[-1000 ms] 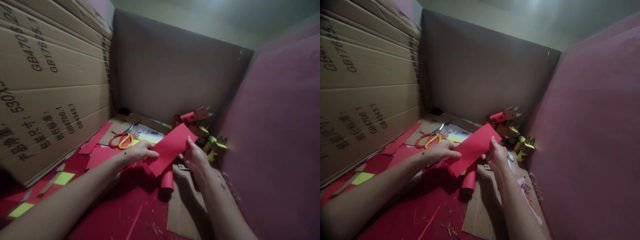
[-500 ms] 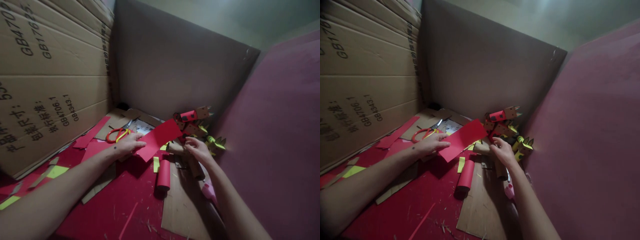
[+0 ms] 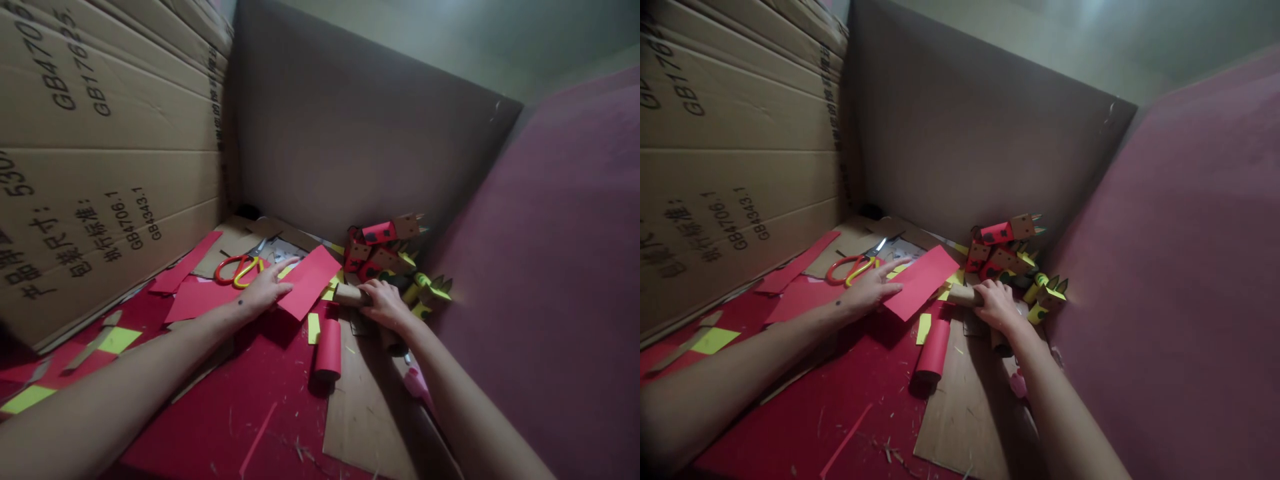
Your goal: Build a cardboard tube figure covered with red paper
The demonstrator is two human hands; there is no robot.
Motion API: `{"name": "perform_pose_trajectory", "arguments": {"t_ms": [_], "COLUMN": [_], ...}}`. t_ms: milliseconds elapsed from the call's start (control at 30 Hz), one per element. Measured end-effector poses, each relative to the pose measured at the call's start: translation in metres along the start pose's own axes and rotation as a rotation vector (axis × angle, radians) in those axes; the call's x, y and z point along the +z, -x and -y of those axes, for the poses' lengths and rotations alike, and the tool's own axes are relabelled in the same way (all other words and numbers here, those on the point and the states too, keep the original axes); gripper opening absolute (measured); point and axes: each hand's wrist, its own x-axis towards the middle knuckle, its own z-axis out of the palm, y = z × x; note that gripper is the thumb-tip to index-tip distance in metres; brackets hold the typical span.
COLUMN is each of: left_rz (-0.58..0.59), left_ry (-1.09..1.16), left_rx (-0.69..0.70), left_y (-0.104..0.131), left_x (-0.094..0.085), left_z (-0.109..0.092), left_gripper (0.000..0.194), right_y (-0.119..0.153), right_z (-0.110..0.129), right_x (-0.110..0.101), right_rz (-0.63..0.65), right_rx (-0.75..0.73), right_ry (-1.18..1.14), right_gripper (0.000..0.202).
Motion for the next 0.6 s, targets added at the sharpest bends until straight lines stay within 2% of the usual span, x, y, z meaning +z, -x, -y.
{"name": "perform_pose_trajectory", "arguments": {"t_ms": [133,200,367,533,600], "left_rz": [-0.011,-0.002,0.09,0.174,0.174], "left_ry": [-0.019,0.007,0.108,0.161,0.12], "left_rx": [-0.021,-0.028,-0.028,0.044,0.058], "left_y": [0.0,0.001,0.005,0.01,0.011], "left_x": [0.001,0.001,0.0,-0.001,-0.001], "left_z": [-0.001,-0.003,-0.009,-0.016,-0.016], "left_gripper": [0.032,0.025,0.031,0.059,0.062], "right_y": [-0.002,-0.001,-0.001,-0.009,-0.012], "right_z": [-0.006,-0.009,-0.012,-0.016,-0.019], "right_x": [-0.002,-0.004,-0.003,-0.001,-0.002], "right_rz": [-0.01,-0.015,0.008,0.02,0.019], "right_rx": [0.002,-0.006,-0.061,-0.058,-0.048], "right_ry": [0.043,0.043,0.002,-0.061,-0.106], "right_gripper": [0.041,0.039,0.043,0.043,0.044]}}
